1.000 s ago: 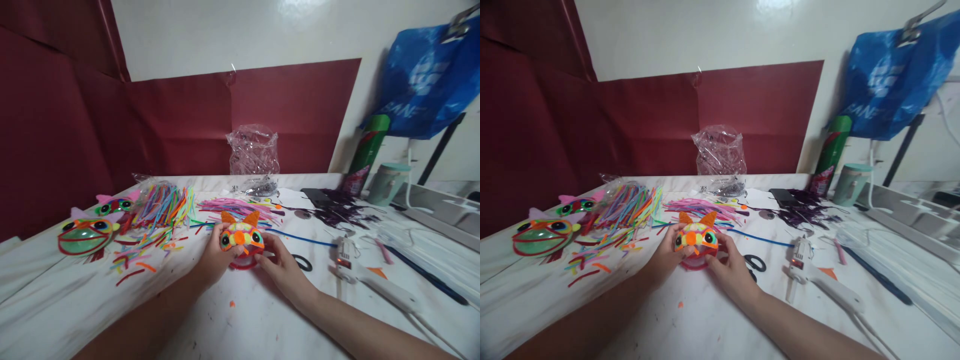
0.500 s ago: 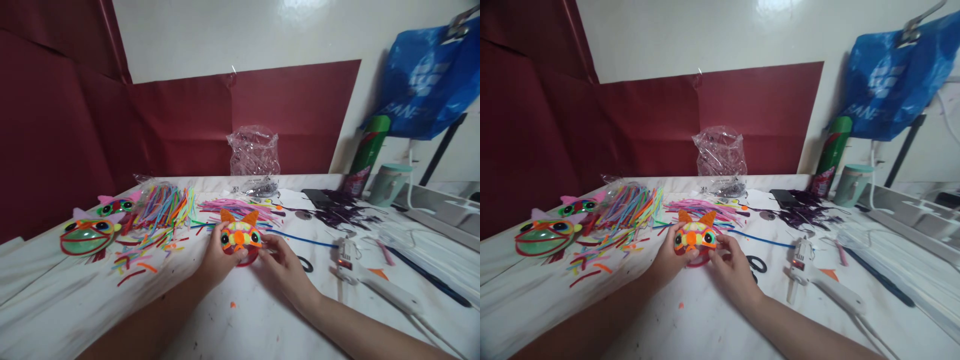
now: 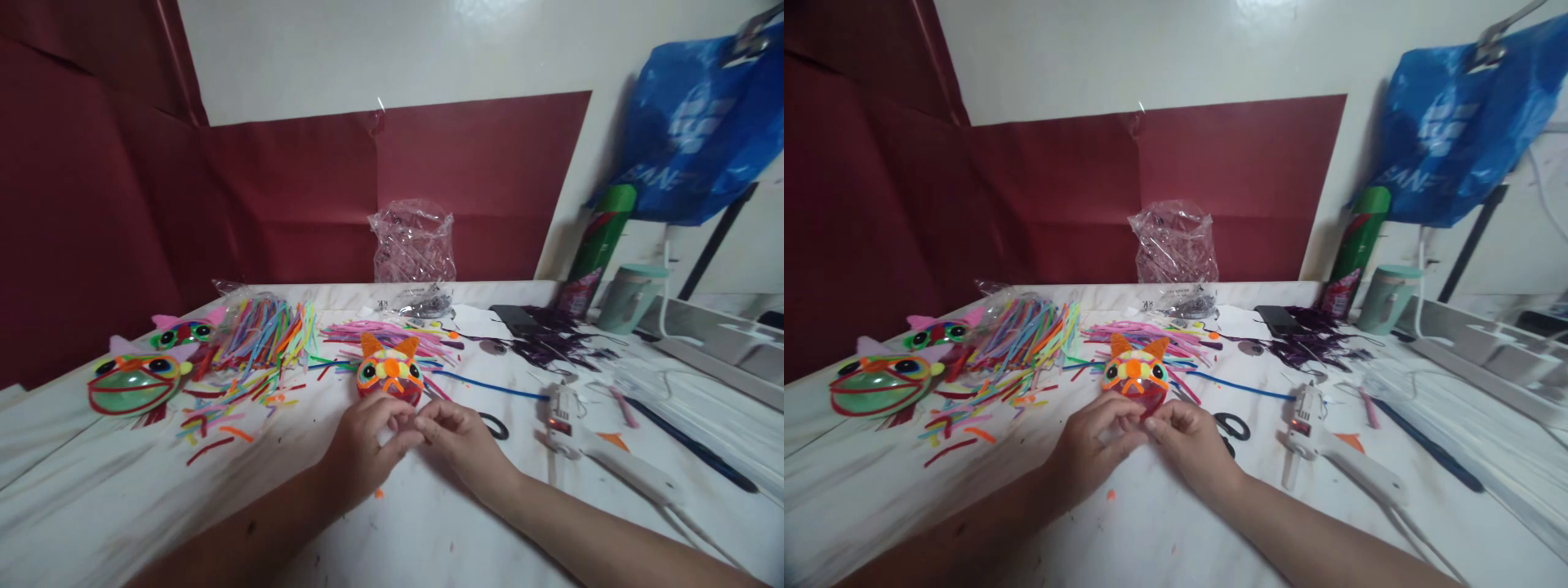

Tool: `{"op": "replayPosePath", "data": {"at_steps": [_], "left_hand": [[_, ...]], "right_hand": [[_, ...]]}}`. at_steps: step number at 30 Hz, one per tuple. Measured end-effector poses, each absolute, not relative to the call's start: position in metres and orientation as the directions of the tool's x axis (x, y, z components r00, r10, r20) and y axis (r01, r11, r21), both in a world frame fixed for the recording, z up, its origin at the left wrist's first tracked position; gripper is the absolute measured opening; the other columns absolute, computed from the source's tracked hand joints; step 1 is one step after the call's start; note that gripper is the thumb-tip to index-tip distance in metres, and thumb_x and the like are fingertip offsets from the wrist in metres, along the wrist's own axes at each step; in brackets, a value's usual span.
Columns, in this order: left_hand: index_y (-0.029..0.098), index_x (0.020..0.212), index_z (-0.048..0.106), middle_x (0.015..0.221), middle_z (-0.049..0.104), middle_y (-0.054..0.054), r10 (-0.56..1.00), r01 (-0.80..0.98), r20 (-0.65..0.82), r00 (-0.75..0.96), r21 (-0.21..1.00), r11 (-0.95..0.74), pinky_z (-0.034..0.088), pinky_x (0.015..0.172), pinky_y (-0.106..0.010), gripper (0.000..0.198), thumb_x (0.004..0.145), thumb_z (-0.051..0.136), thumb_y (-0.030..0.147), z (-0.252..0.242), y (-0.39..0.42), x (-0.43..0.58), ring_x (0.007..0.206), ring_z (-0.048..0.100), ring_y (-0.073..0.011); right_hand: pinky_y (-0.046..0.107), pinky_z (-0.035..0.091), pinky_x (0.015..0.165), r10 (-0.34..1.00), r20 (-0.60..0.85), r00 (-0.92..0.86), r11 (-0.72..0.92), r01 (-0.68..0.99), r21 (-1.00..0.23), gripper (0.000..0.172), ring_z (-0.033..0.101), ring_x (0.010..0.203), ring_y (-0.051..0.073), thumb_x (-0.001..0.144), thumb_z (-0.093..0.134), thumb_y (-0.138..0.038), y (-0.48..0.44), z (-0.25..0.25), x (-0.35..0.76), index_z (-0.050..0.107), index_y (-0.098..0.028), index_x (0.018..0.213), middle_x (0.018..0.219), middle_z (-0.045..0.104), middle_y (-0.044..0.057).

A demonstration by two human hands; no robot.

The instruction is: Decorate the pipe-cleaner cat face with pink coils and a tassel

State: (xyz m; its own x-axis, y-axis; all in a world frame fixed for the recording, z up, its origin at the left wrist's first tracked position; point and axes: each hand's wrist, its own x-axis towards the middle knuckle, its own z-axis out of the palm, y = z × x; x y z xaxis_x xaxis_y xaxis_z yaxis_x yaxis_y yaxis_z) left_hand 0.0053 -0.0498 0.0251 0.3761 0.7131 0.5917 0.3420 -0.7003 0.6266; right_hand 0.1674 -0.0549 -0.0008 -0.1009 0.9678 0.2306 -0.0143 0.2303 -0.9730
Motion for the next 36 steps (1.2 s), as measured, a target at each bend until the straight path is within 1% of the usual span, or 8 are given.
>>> {"op": "replayPosePath", "data": {"at_steps": [3, 6, 13, 18, 25, 31, 34, 36], "left_hand": [[0.019, 0.069, 0.061, 0.059, 0.058, 0.0, 0.804, 0.313, 0.44, 0.4, 0.759, -0.571, 0.04, 0.054, -0.022, 0.009, 0.073, 0.06, 0.026, 0.0213, -0.0528, 0.0121, 0.055, 0.051, -0.0119], [0.017, 0.061, 0.057, 0.054, 0.054, 0.002, 0.842, 0.283, 0.367, 0.396, 0.823, -0.492, 0.036, 0.05, -0.021, 0.015, 0.073, 0.057, 0.025, 0.0191, -0.0502, 0.012, 0.052, 0.046, -0.0102], [0.017, 0.057, 0.05, 0.051, 0.046, 0.004, 0.841, 0.262, 0.337, 0.424, 0.843, -0.47, 0.031, 0.047, -0.02, 0.017, 0.074, 0.05, 0.023, 0.017, -0.0479, 0.0073, 0.048, 0.039, -0.0087], [0.016, 0.059, 0.055, 0.053, 0.052, 0.002, 0.865, 0.345, 0.344, 0.365, 0.813, -0.469, 0.034, 0.049, -0.02, 0.014, 0.072, 0.053, 0.022, 0.018, -0.0494, 0.0109, 0.051, 0.045, -0.0098], [0.016, 0.062, 0.057, 0.054, 0.054, 0.001, 0.817, 0.397, 0.402, 0.414, 0.728, -0.56, 0.035, 0.05, -0.021, 0.013, 0.073, 0.052, 0.021, 0.0193, -0.0485, 0.0086, 0.051, 0.047, -0.0103], [0.016, 0.063, 0.055, 0.054, 0.053, 0.002, 0.826, 0.322, 0.38, 0.416, 0.788, -0.524, 0.037, 0.051, -0.021, 0.016, 0.075, 0.051, 0.024, 0.0181, -0.0491, 0.0077, 0.052, 0.047, -0.0103], [0.015, 0.064, 0.055, 0.056, 0.054, 0.001, 0.842, 0.282, 0.335, 0.424, 0.834, -0.474, 0.038, 0.052, -0.021, 0.017, 0.076, 0.052, 0.028, 0.0183, -0.0489, 0.0081, 0.054, 0.048, -0.0104], [0.016, 0.062, 0.053, 0.055, 0.051, 0.002, 0.854, 0.307, 0.317, 0.413, 0.834, -0.459, 0.036, 0.049, -0.02, 0.016, 0.074, 0.053, 0.027, 0.0195, -0.049, 0.0089, 0.051, 0.045, -0.0098]], "right_hand": [[0.024, 0.036, 0.053, 0.955, 0.244, -0.166, 0.252, 0.03, -0.967, 0.031, 0.046, 0.053, 0.012, 0.065, 0.068, -0.047, -0.0578, -0.0026, 0.1658, 0.06, -0.018, 0.059, 0.055, 0.055, -0.002], [0.023, 0.034, 0.05, 0.949, 0.248, -0.193, 0.264, 0.065, -0.962, 0.03, 0.044, 0.051, 0.011, 0.067, 0.067, -0.046, -0.0598, -0.0029, 0.1645, 0.059, -0.018, 0.058, 0.053, 0.053, -0.003], [0.023, 0.033, 0.05, 0.94, 0.242, -0.24, 0.261, 0.05, -0.964, 0.03, 0.043, 0.05, 0.01, 0.068, 0.066, -0.045, -0.0612, -0.0026, 0.1635, 0.058, -0.018, 0.057, 0.052, 0.053, -0.003], [0.023, 0.032, 0.049, 0.948, 0.265, -0.178, 0.285, 0.099, -0.953, 0.032, 0.042, 0.05, 0.01, 0.07, 0.063, -0.046, -0.0603, -0.0033, 0.1641, 0.056, -0.018, 0.057, 0.051, 0.05, -0.003], [0.023, 0.032, 0.049, 0.934, 0.304, -0.19, 0.334, 0.156, -0.93, 0.032, 0.039, 0.051, 0.01, 0.074, 0.06, -0.045, -0.0588, -0.0064, 0.1647, 0.054, -0.018, 0.059, 0.053, 0.046, -0.004], [0.023, 0.032, 0.052, 0.926, 0.282, -0.252, 0.314, 0.097, -0.944, 0.031, 0.041, 0.053, 0.01, 0.076, 0.058, -0.044, -0.0575, -0.008, 0.167, 0.052, -0.017, 0.061, 0.056, 0.048, -0.003], [0.024, 0.033, 0.051, 0.928, 0.282, -0.245, 0.316, 0.114, -0.942, 0.032, 0.041, 0.053, 0.011, 0.076, 0.058, -0.044, -0.0559, -0.0085, 0.168, 0.052, -0.016, 0.062, 0.057, 0.049, -0.002], [0.024, 0.032, 0.051, 0.929, 0.289, -0.229, 0.324, 0.132, -0.937, 0.031, 0.041, 0.053, 0.011, 0.076, 0.058, -0.043, -0.0552, -0.0091, 0.1679, 0.052, -0.016, 0.062, 0.056, 0.048, -0.002]]}}
